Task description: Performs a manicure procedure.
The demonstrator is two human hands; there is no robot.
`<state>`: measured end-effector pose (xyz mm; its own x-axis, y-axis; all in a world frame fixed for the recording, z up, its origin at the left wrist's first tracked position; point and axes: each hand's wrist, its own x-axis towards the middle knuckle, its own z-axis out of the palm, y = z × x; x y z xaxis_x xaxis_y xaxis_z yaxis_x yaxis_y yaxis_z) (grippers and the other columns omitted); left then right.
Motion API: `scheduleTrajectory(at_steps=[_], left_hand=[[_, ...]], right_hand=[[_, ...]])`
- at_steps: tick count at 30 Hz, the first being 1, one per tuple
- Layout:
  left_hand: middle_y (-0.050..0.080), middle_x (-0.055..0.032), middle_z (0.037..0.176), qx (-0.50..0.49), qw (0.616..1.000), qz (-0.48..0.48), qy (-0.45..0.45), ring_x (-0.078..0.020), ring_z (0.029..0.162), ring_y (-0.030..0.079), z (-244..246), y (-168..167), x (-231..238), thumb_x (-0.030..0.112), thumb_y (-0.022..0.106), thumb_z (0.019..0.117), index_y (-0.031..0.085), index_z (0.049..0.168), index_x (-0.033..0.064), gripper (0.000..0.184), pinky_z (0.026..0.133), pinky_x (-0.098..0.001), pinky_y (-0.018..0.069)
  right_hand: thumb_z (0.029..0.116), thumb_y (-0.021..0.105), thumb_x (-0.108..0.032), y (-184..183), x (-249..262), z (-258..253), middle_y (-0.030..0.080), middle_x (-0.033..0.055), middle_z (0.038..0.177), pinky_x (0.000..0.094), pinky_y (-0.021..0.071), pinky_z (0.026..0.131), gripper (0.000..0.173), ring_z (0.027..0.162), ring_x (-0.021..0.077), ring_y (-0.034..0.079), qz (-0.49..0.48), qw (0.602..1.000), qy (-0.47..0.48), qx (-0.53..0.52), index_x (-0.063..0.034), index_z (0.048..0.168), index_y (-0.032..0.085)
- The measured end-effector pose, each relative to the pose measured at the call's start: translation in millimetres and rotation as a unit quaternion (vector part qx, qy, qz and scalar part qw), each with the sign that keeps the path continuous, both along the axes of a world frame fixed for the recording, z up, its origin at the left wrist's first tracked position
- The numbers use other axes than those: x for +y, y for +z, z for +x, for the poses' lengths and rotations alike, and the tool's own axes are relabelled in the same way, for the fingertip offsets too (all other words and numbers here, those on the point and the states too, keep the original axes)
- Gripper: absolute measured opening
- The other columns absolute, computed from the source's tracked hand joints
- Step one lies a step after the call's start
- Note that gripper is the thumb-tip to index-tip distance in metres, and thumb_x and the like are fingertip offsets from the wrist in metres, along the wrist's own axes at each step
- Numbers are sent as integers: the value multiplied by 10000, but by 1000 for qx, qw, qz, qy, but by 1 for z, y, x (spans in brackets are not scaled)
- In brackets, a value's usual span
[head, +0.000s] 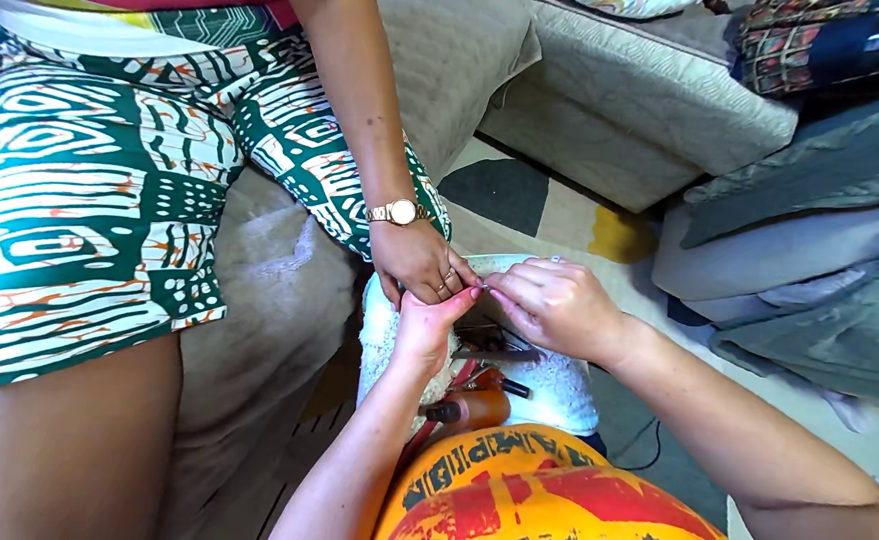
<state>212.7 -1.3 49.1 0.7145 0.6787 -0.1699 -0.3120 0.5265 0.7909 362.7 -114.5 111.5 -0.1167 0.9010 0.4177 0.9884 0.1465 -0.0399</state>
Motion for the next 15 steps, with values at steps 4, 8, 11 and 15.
scheduleTrajectory(at_steps=[4,8,11,15], left_hand=[[721,-93,969,-2,1000,-3,1,-155,868,690,0,0,1,-84,772,807,681,1134,17,354,797,-315,589],[720,-90,961,-1,1000,-7,2,-149,865,686,0,0,0,-75,780,802,696,1103,24,329,793,-314,587],[722,-93,963,-3,1000,-5,4,-155,865,689,-1,0,0,-80,781,796,700,1097,23,328,785,-312,589],[717,-87,961,2,1000,-3,-1,-146,852,682,0,0,1,-78,775,801,683,1130,21,356,775,-300,583]], right_hand=[[969,570,-150,0,2,4,674,42,767,350,494,576,210,709,205,653,-4,1000,18,-1,-75,1015,760],[957,567,-145,0,5,9,651,36,734,352,489,575,216,685,205,637,-9,999,39,-6,-80,1020,763],[951,565,-142,0,6,11,646,35,718,359,484,569,218,672,209,634,-16,999,49,-11,-80,1019,762],[946,576,-135,2,7,14,658,34,733,361,492,589,209,692,207,643,-16,998,68,-11,-86,1021,765]])
